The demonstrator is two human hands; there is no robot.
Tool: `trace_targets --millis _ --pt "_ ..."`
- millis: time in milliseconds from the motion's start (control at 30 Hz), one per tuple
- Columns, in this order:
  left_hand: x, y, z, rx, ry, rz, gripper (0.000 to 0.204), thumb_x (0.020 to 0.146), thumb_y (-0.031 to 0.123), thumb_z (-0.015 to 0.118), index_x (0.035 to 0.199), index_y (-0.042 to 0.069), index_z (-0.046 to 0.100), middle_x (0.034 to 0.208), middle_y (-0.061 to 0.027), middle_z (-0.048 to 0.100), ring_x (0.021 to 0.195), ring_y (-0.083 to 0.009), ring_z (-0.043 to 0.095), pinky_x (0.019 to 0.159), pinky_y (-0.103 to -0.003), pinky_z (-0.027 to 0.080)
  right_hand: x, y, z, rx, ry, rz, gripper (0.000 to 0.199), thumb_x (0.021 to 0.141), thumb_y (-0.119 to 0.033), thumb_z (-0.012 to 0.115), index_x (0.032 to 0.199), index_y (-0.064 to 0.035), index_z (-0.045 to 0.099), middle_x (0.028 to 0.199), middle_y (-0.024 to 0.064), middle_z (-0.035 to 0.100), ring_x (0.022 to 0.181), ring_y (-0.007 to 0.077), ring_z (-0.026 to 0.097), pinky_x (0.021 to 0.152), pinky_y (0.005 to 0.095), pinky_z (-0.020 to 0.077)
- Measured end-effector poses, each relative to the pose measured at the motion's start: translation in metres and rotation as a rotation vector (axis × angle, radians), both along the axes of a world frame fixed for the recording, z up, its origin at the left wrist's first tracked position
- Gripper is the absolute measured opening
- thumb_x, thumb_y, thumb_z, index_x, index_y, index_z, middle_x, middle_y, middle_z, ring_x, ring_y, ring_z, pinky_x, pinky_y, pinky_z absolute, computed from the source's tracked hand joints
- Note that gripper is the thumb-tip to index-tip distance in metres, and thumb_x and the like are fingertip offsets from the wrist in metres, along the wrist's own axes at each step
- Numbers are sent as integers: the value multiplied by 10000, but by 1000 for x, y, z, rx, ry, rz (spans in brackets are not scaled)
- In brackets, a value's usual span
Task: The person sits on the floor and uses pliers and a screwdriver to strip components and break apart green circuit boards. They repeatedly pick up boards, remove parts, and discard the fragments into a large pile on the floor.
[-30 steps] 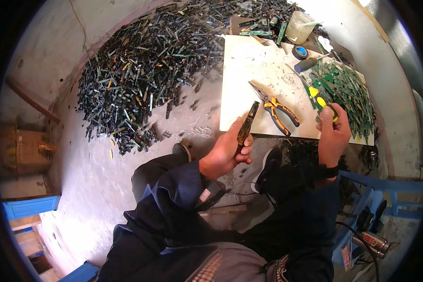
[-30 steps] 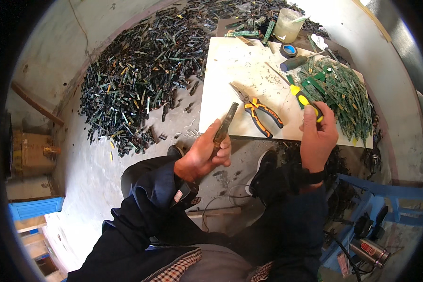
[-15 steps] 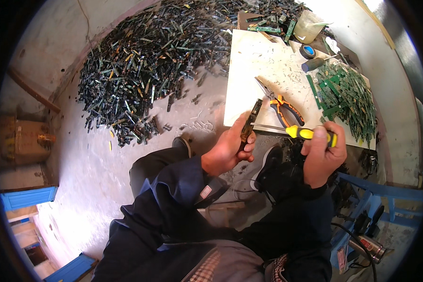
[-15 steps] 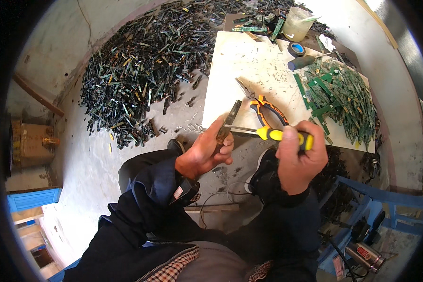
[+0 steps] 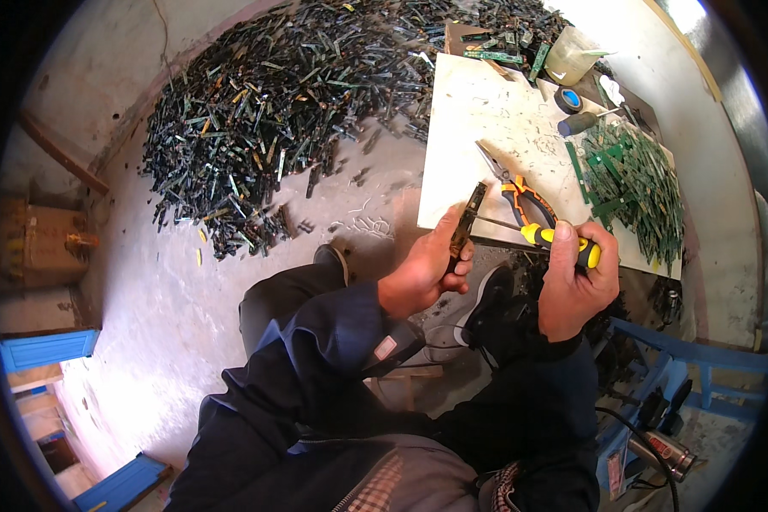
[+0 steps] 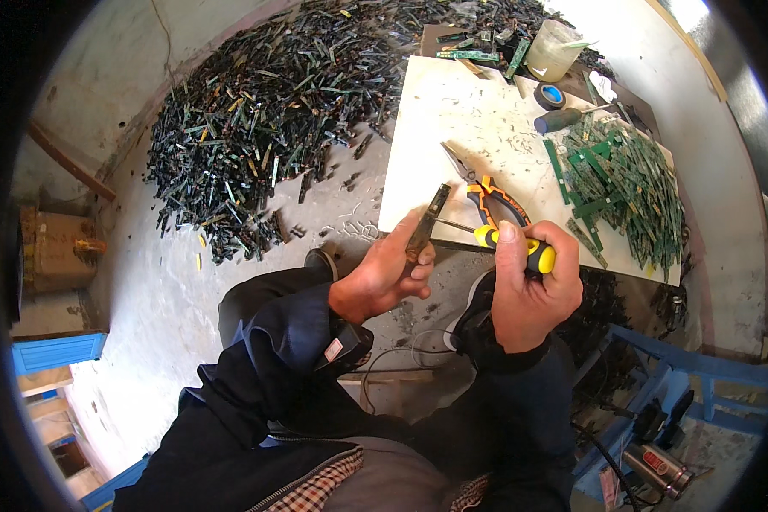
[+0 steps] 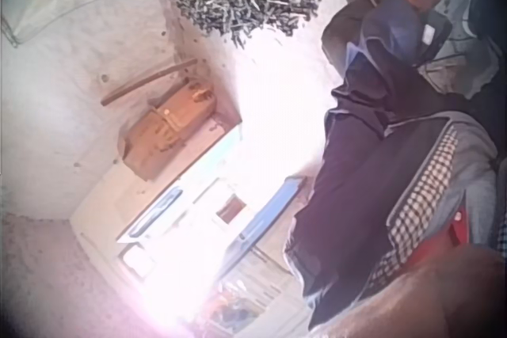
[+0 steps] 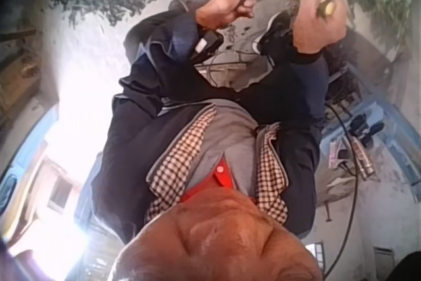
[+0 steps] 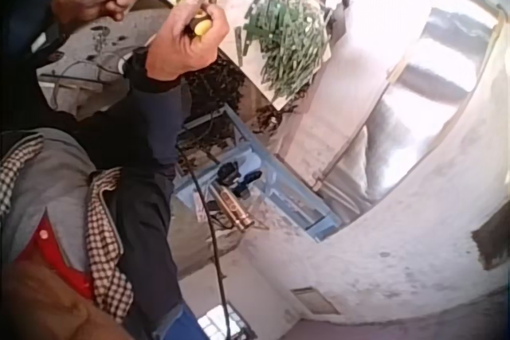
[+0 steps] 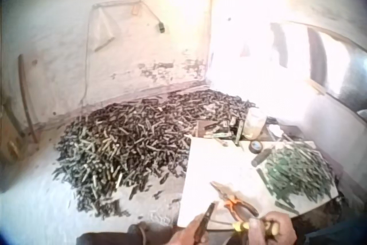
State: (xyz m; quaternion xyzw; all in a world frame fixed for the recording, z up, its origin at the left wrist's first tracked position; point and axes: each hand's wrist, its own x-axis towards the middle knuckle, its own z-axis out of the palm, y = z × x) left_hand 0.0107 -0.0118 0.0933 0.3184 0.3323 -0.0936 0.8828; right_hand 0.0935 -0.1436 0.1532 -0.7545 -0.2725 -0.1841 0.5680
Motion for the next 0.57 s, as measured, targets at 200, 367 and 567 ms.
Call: trace_targets --millis 200,367,567 --pt "2 0 -1 26 23 -9 592 912 650 344 698 107 439 562 3 385 404 -100 293 499 -291 420 4 0 -1 -51 62 58 207 803 -77 734 885 -14 555 690 2 539 601 43 447 546 181 388" --pt "2 -1 -10 23 -9 2 623 892 680 354 687 98 441 565 -4 410 382 -95 298 459 -281 427 1 4 2 -137 -40 1 200 800 -79 735 851 -22 550 650 8 507 572 50 427 516 200 383" --pt "2 -3 -11 86 -14 -17 648 878 700 357 685 90 458 570 -7 421 381 -100 309 464 -286 432 4 12 7 -175 -149 -5 210 778 -92 759 847 -25 572 621 25 542 534 70 447 494 213 410"
